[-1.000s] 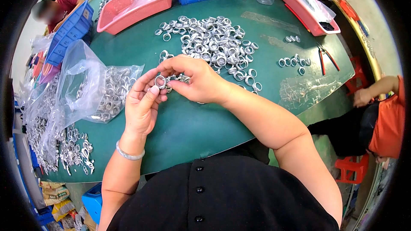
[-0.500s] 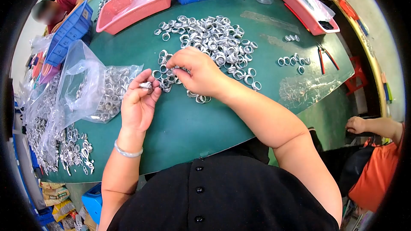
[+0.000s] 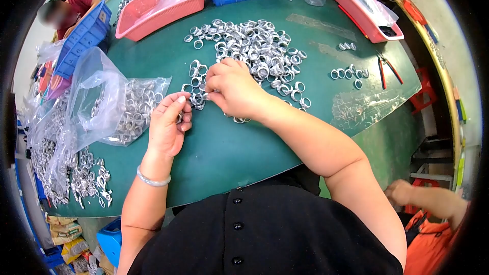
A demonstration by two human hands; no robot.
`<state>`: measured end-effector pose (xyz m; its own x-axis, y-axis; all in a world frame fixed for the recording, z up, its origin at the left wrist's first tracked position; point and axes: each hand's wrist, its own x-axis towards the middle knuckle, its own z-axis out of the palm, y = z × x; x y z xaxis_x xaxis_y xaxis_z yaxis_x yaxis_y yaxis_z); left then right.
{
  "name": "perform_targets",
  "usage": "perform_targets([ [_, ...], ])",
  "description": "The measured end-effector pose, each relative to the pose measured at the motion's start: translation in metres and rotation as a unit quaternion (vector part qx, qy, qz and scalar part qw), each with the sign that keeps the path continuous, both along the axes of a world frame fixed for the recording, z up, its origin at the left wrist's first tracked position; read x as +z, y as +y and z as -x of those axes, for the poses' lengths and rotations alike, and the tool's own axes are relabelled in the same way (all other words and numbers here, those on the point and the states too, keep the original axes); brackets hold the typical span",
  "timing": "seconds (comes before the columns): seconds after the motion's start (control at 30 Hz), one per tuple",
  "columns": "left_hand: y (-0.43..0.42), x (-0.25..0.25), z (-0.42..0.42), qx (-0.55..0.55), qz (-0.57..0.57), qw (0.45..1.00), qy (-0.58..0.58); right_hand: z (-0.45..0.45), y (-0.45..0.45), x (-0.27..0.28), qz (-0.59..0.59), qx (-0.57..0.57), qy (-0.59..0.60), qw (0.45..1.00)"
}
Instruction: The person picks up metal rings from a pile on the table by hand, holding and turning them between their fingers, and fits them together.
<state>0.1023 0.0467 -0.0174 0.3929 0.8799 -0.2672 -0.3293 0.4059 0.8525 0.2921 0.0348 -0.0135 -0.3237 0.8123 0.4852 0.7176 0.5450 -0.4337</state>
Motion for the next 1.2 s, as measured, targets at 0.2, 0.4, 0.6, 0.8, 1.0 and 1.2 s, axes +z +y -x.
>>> perform_targets([
  [0.2,-0.010,0.005,-0.008,-0.051,-0.068,0.992,0.094,0.000,0.000,0.010,0.145,0.069,0.224,0.961],
  [0.4,-0.010,0.002,-0.007,-0.062,-0.057,0.995,0.048,0.002,-0.004,0.013,0.265,0.079,0.319,0.907],
  [0.6,-0.007,0.002,-0.004,-0.065,-0.013,0.998,0.000,0.003,-0.005,0.015,0.277,0.131,0.383,0.872],
  [0.8,-0.008,0.004,-0.004,-0.058,0.010,0.998,-0.017,0.000,-0.005,0.016,0.205,0.173,0.253,0.930],
  [1.0,-0.008,0.004,-0.002,-0.070,-0.004,0.997,-0.030,0.001,-0.004,0.009,0.291,0.165,0.316,0.888],
  [1.2,-0.009,0.004,-0.005,-0.026,-0.083,0.996,-0.008,0.001,-0.004,0.013,0.402,0.172,0.399,0.806],
])
